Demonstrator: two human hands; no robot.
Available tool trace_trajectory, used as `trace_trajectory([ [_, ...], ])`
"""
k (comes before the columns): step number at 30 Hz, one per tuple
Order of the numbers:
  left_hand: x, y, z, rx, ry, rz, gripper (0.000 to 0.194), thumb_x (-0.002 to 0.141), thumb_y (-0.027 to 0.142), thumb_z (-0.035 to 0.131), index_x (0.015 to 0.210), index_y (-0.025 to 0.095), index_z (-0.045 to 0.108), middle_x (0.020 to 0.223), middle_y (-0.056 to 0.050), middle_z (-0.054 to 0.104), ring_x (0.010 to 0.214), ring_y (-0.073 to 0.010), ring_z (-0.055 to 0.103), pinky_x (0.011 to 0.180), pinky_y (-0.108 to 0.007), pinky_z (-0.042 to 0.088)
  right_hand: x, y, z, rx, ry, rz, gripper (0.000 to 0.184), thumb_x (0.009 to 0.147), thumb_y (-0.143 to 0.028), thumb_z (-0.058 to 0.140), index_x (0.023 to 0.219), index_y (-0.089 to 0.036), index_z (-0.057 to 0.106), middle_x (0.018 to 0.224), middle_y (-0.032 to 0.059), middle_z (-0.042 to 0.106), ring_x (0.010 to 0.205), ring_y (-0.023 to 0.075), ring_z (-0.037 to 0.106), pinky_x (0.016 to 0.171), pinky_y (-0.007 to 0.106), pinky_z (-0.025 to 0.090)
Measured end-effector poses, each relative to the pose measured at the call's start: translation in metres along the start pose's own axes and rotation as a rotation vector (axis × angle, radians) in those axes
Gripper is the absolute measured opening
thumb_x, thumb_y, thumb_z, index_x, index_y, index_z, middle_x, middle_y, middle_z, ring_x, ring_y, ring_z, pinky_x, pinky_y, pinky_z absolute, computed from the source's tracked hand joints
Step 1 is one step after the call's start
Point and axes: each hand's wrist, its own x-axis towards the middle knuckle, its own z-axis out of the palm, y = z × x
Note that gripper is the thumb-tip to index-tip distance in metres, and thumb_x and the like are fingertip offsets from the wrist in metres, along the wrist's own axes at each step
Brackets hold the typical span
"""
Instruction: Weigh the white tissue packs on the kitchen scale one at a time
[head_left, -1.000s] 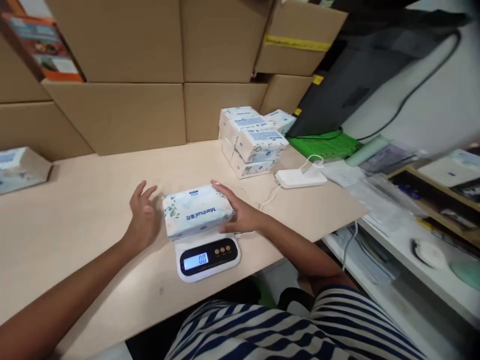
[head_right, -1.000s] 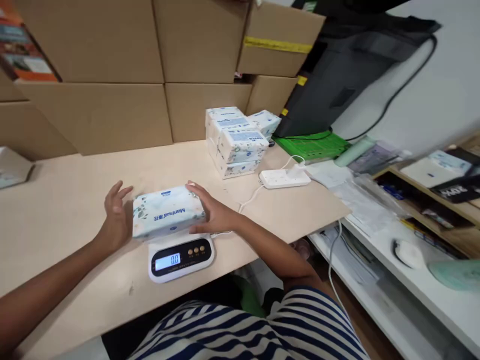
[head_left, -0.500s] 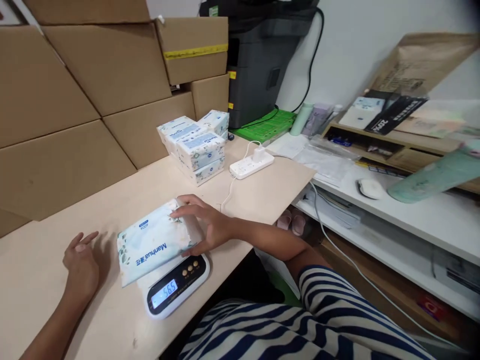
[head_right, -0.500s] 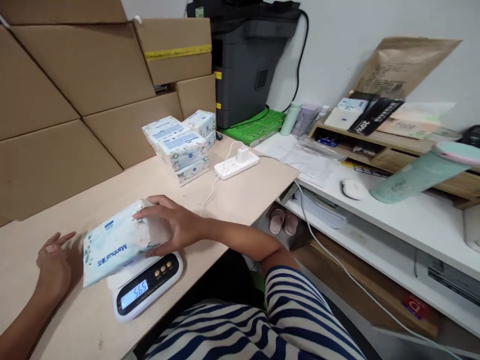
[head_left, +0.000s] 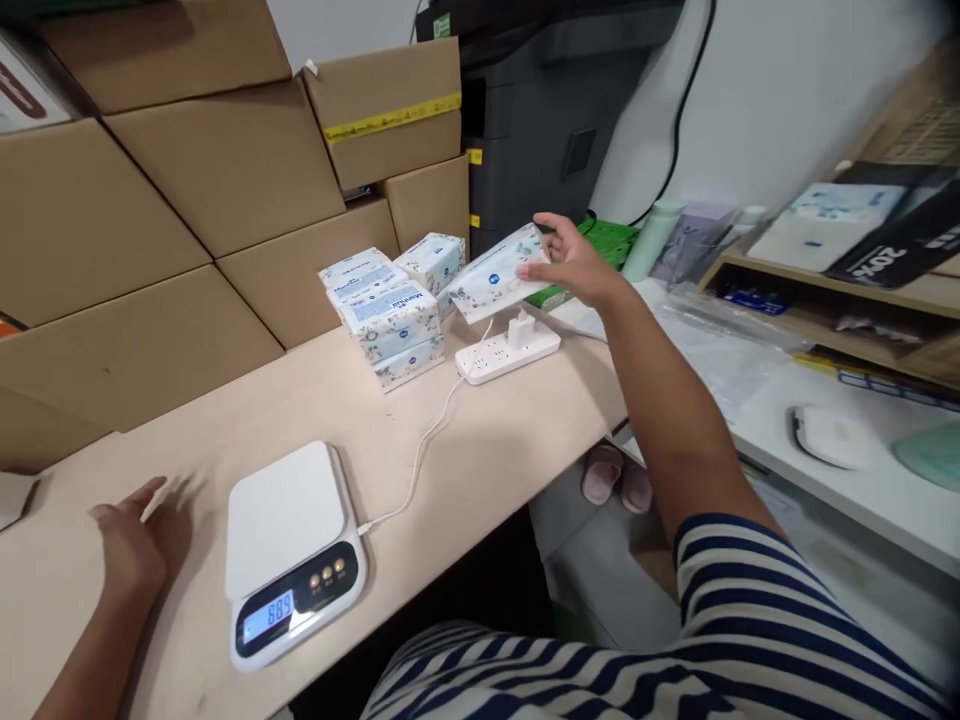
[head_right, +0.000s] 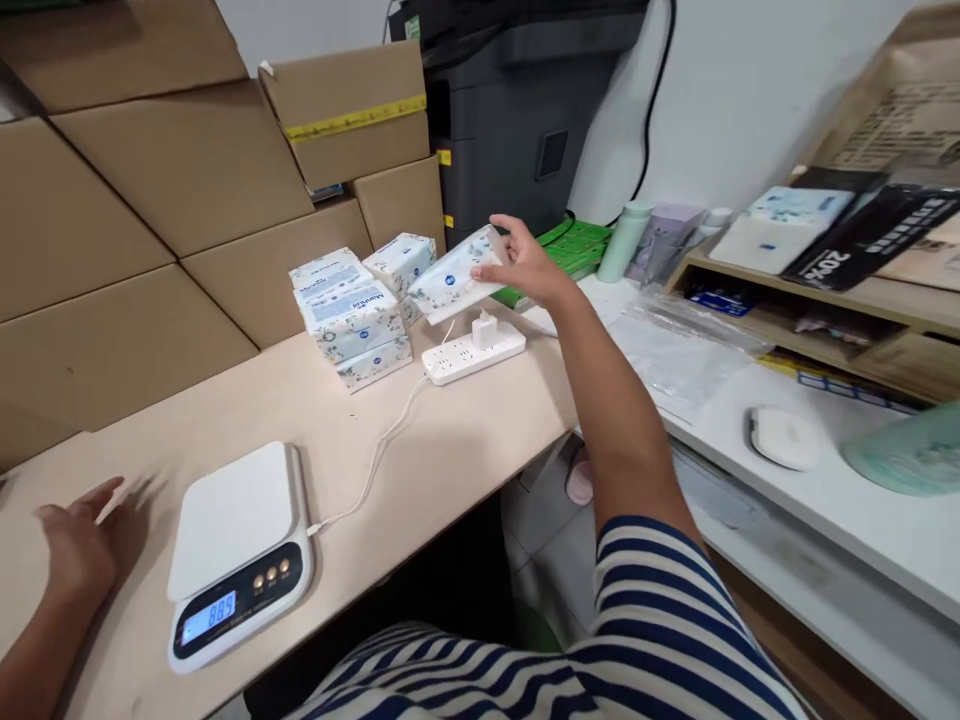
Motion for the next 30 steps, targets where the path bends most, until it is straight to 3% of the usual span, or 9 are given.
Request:
trace_trajectory([
  [2,0.001,0.005,0.001,-0.084,0.048,-0.12,0.091,0.074,0.105,0.011,0.089,0.028,0.055,0.111,-0.007,0.074,0.102,-0.0315,0.068,0.098,-0.052,0.062,0.018,0.014,-0.007,-0.061,-0.073,0.163,0.119,0.071,-0.052,0.096,0.169,-0.027,0.034,0.156,0.0142,0.061,0.148,0.0369,0.06,0.126,0.055,0.055],
  [5,0.002,0.014,-0.001,-0.164,0.055,-0.199,0.09,0.066,0.108,0.021,0.087,0.028,0.057,0.105,-0.007,0.073,0.106,-0.0313,0.068,0.109,-0.051,0.059,0.033,0.028,0.002,-0.135,-0.215,0.353,0.119,0.079,-0.04,0.092,0.176,-0.022,0.025,0.173,0.0214,0.047,0.154,0.0389,0.056,0.123,0.054,0.058],
  [8,-0.001,0.022,-0.005,-0.199,0.049,-0.218,0.093,0.06,0.111,0.024,0.087,0.029,0.059,0.103,-0.007,0.075,0.114,-0.0338,0.069,0.118,-0.053,0.056,0.04,0.037,0.012,-0.148,-0.296,0.412,0.125,0.076,-0.037,0.094,0.178,-0.019,0.025,0.18,0.0257,0.036,0.162,0.041,0.048,0.126,0.055,0.055],
  [11,-0.004,0.025,-0.01,-0.218,0.056,-0.219,0.099,0.05,0.116,0.026,0.086,0.031,0.06,0.1,-0.008,0.077,0.118,-0.0362,0.07,0.122,-0.053,0.054,0.046,0.043,0.013,-0.168,-0.345,0.428,0.133,0.075,-0.035,0.096,0.181,-0.02,0.018,0.18,0.0256,0.037,0.162,0.0403,0.049,0.129,0.054,0.052],
  [16,-0.002,0.024,-0.012,-0.211,0.033,-0.231,0.098,0.048,0.118,0.028,0.084,0.033,0.063,0.084,-0.005,0.075,0.108,-0.0363,0.071,0.113,-0.053,0.058,0.053,0.045,0.013,-0.258,-0.432,0.386,0.127,0.075,-0.027,0.095,0.18,-0.017,0.025,0.18,0.0209,0.04,0.162,0.0339,0.051,0.134,0.044,0.046],
  [21,-0.001,0.025,-0.01,-0.204,0.061,-0.244,0.102,0.048,0.117,0.024,0.086,0.031,0.063,0.077,-0.005,0.07,0.091,-0.0333,0.069,0.107,-0.053,0.059,0.06,0.041,0.036,-0.417,-0.54,0.317,0.109,0.081,-0.042,0.094,0.173,-0.013,0.044,0.177,0.0219,0.045,0.162,0.0352,0.051,0.134,0.044,0.046],
  [25,-0.003,0.023,-0.009,-0.217,0.065,-0.233,0.097,0.058,0.114,0.024,0.087,0.031,0.063,0.076,-0.005,0.07,0.09,-0.0313,0.069,0.112,-0.05,0.057,0.068,0.03,0.06,-0.579,-0.588,0.192,0.114,0.079,-0.045,0.094,0.176,-0.02,0.039,0.184,0.0157,0.032,0.168,0.038,0.041,0.141,0.048,0.036],
  [27,-0.004,0.021,-0.008,-0.218,0.066,-0.228,0.094,0.066,0.111,0.021,0.087,0.03,0.063,0.075,-0.005,0.069,0.091,-0.0315,0.069,0.114,-0.05,0.056,0.07,0.022,0.072,-0.66,-0.627,0.119,0.111,0.074,-0.044,0.097,0.171,-0.022,0.049,0.183,0.0133,0.037,0.17,0.0395,0.038,0.142,0.05,0.032],
  [30,-0.006,0.019,-0.005,-0.205,0.076,-0.209,0.091,0.078,0.104,0.013,0.087,0.028,0.062,0.072,-0.005,0.068,0.091,-0.0314,0.07,0.113,-0.051,0.056,0.067,0.011,0.088,-0.768,-0.697,0.043,0.1,0.072,-0.051,0.098,0.162,-0.026,0.062,0.174,0.0107,0.052,0.164,0.0398,0.046,0.139,0.048,0.039],
])
